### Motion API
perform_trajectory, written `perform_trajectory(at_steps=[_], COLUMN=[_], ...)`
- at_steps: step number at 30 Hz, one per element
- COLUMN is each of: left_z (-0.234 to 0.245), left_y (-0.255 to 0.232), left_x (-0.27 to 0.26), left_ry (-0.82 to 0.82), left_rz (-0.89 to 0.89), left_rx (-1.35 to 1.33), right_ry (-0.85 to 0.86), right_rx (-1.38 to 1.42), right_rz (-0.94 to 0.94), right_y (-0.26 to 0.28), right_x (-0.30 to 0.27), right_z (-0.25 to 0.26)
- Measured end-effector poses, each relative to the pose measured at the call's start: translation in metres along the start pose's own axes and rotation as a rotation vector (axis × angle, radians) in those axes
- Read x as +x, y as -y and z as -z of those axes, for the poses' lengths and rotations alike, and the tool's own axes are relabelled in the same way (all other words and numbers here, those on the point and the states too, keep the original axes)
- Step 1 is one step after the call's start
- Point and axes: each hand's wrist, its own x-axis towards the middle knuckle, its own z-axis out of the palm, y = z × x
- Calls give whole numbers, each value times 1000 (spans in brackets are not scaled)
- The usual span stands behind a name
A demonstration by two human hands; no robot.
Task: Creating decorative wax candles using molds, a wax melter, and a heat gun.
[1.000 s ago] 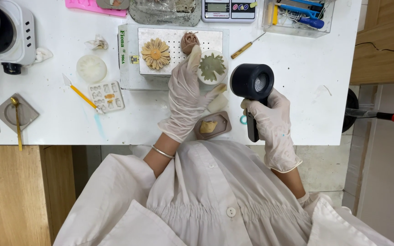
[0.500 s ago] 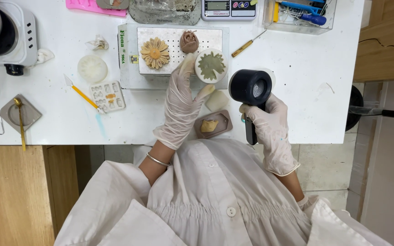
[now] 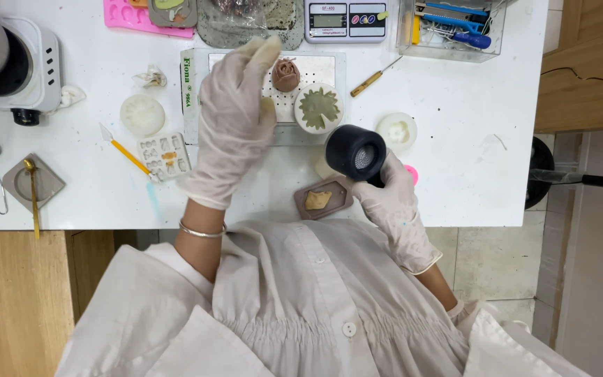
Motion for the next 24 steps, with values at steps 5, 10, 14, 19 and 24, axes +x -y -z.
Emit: perform_trajectory(at_steps=[5,10,14,19,24], left_z=[-13,-24,-32,-40,-24], left_y=[19,34,40,52,45], left_x=[28,38,43,37,44], left_ry=[384,431,567,482,448], left_rz=[-195,-263,-216,-257,-220], left_rx=[80,60,39,5,2], right_ry=[-30,-65,-54,-50,-52], right_rx=[-45,-118,-95,-95,-96], right_rz=[104,139,135,137,169], right_y=[-23,-25,-25,-24,-18], right_x=[6,12,15,22,31], right_z=[-11,-26,-33,-35,-37])
